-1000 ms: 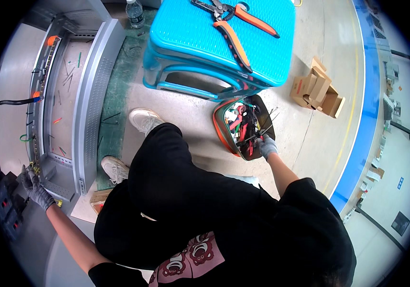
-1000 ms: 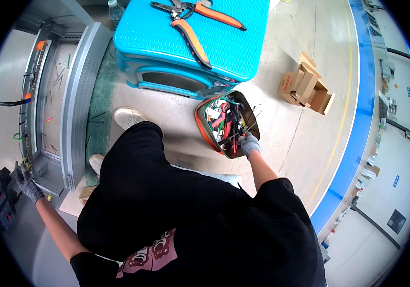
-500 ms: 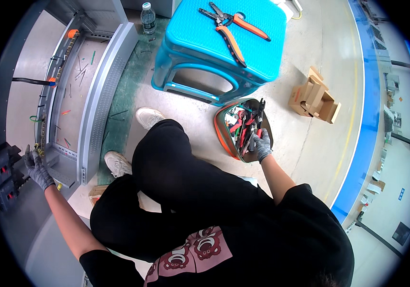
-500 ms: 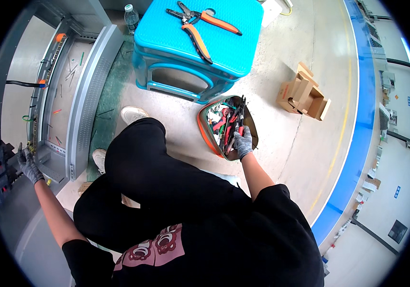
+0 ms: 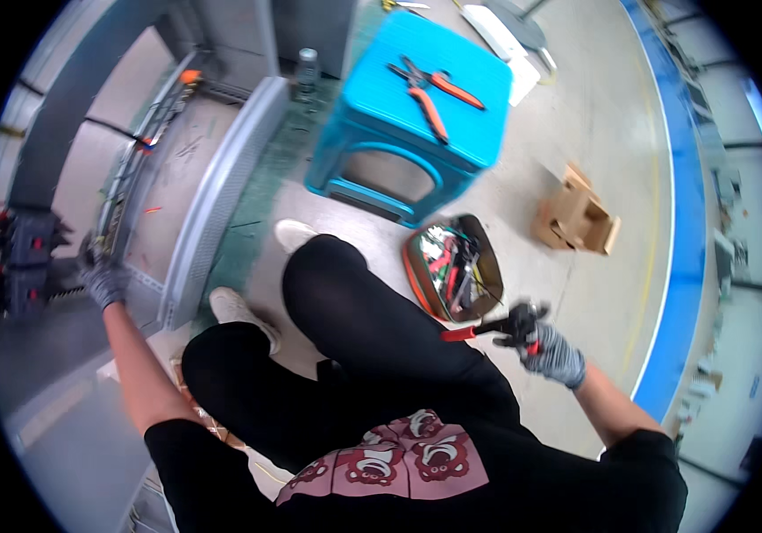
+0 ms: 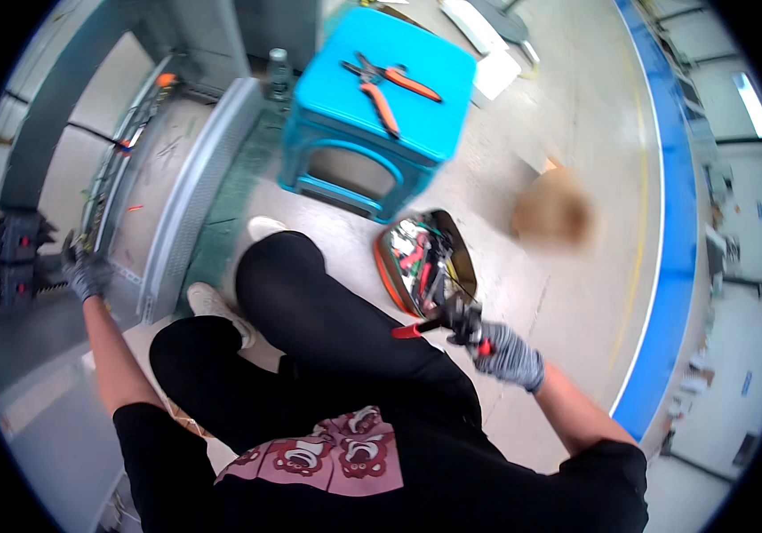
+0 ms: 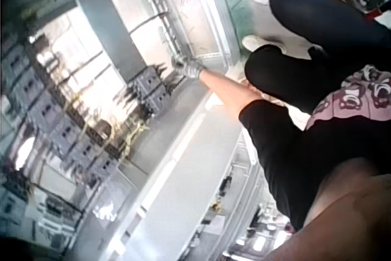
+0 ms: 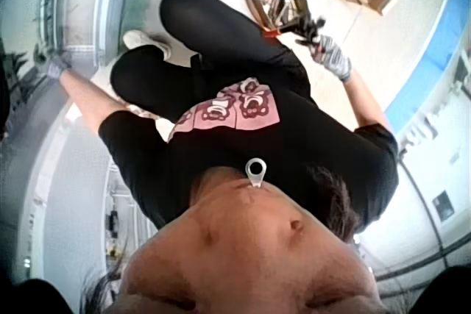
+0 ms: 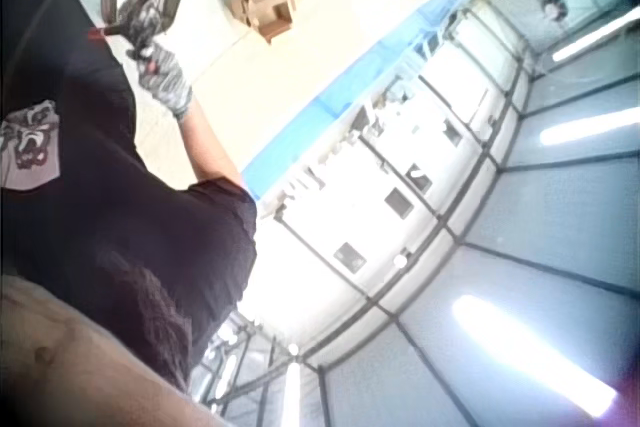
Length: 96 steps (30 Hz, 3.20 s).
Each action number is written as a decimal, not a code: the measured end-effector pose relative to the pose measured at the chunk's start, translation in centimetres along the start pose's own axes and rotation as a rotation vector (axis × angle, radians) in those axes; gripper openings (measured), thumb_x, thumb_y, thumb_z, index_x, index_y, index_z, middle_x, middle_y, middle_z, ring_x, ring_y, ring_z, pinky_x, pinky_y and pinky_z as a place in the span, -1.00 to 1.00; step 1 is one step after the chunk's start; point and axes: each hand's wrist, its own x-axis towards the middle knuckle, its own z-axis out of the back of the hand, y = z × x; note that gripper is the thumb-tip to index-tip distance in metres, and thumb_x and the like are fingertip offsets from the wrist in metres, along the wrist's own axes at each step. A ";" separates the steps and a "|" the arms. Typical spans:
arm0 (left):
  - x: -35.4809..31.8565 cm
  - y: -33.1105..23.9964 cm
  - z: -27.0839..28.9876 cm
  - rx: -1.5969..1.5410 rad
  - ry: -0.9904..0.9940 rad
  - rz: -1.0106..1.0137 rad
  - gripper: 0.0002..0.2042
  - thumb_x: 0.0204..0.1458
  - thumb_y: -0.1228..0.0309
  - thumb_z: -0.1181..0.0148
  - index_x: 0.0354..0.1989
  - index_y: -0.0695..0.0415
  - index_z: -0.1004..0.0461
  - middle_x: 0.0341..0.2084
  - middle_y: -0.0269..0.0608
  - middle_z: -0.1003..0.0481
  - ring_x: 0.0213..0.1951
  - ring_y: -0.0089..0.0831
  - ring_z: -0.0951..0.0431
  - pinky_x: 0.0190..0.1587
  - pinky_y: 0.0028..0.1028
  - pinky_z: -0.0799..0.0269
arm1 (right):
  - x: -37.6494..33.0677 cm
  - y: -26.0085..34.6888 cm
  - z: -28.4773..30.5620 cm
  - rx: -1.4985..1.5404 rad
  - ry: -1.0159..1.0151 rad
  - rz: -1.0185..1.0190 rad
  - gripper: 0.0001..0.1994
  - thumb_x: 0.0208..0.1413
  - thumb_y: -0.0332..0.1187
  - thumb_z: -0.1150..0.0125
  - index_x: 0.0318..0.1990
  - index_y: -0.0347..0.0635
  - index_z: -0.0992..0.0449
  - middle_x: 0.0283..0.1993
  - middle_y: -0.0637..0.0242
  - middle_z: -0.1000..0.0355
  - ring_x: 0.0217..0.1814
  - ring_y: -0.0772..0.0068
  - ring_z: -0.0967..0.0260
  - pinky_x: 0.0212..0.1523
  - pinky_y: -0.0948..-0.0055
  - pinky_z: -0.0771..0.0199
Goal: The person works inside an open electrical cabinet, stripping wire ends with pliers and securing connections with a cordless screwdriver. They handle multiple colored wires and fasten them to terminal blocks and components within the panel.
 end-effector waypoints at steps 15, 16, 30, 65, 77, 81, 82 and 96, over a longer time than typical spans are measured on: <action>0.3 -0.5 2.6 0.280 -0.034 -0.011 -0.69 0.07 0.45 -0.13 0.02 0.14 -0.43 -0.24 -0.30 -0.48 -0.25 -0.57 -0.44 -0.16 -0.56 -0.37 | 3.7 16.0 -4.4 -0.017 0.328 -0.395 -0.58 0.01 -0.57 -0.05 0.10 -0.22 -0.33 -0.43 0.55 -0.24 -0.40 0.71 -0.18 -0.38 0.66 -0.24; 0.9 0.4 3.2 0.199 -0.049 -0.061 -0.69 0.07 0.44 -0.12 0.02 0.14 -0.43 -0.22 -0.29 -0.49 -0.22 -0.56 -0.44 -0.12 -0.56 -0.35 | 4.5 16.6 -5.4 -0.210 0.454 -0.509 -0.47 0.06 -0.50 -0.15 0.23 -0.23 -0.22 -0.29 0.47 -0.36 -0.28 0.63 -0.29 -0.23 0.63 -0.33; 0.0 0.0 2.2 0.008 -0.138 -0.028 -0.65 0.02 0.40 -0.23 -0.01 0.21 -0.43 -0.32 -0.35 -0.43 -0.31 -0.60 -0.36 -0.22 -0.62 -0.32 | 11.5 8.7 -13.6 0.132 0.808 -0.367 -0.22 -0.09 -0.53 -0.17 0.34 -0.19 0.02 0.33 0.21 -0.07 0.41 0.34 0.06 0.38 0.35 0.14; 0.0 1.4 -1.4 -0.204 -0.104 0.025 -0.74 0.03 0.62 -0.15 -0.08 0.15 -0.46 -0.19 -0.36 -0.49 -0.16 -0.62 -0.44 -0.05 -0.59 -0.33 | 54.1 16.7 -34.7 -1.444 0.223 0.725 -0.11 -0.29 -0.28 -0.26 0.31 -0.22 -0.02 0.12 -0.12 -0.16 0.20 -0.11 -0.09 0.30 0.11 0.03; -0.1 1.1 -1.5 0.070 -0.047 -0.116 -0.75 0.02 0.62 -0.14 -0.11 0.14 -0.50 -0.25 -0.35 -0.51 -0.22 -0.60 -0.45 -0.09 -0.57 -0.35 | 54.8 17.3 -35.2 -1.332 0.301 0.736 -0.07 -0.30 -0.25 -0.28 0.32 -0.25 0.01 0.14 -0.14 -0.15 0.24 -0.08 -0.06 0.33 0.10 0.09; -0.1 1.3 -1.6 0.040 -0.084 -0.100 -0.75 0.01 0.63 -0.14 -0.12 0.13 -0.51 -0.27 -0.34 -0.53 -0.20 -0.58 -0.46 -0.07 -0.55 -0.35 | 54.9 17.1 -35.6 -1.318 0.305 0.743 -0.07 -0.31 -0.24 -0.28 0.32 -0.25 0.01 0.14 -0.13 -0.15 0.24 -0.08 -0.06 0.33 0.10 0.08; -0.1 1.4 -1.7 0.025 -0.092 -0.086 -0.75 0.01 0.63 -0.14 -0.12 0.13 -0.51 -0.28 -0.34 -0.53 -0.20 -0.57 -0.46 -0.06 -0.54 -0.35 | 55.0 16.9 -35.6 -1.320 0.307 0.739 -0.07 -0.31 -0.24 -0.28 0.32 -0.26 0.01 0.13 -0.14 -0.15 0.24 -0.08 -0.06 0.33 0.11 0.08; 0.3 1.9 -2.0 0.044 -0.120 -0.056 -0.76 0.02 0.61 -0.15 -0.12 0.13 -0.52 -0.26 -0.31 -0.51 -0.22 -0.56 -0.49 -0.09 -0.54 -0.38 | 56.9 16.0 -36.3 -1.381 0.210 0.844 -0.42 -0.16 -0.45 -0.21 0.13 -0.20 -0.29 -0.07 0.01 -0.29 0.01 0.02 -0.27 0.08 0.20 -0.30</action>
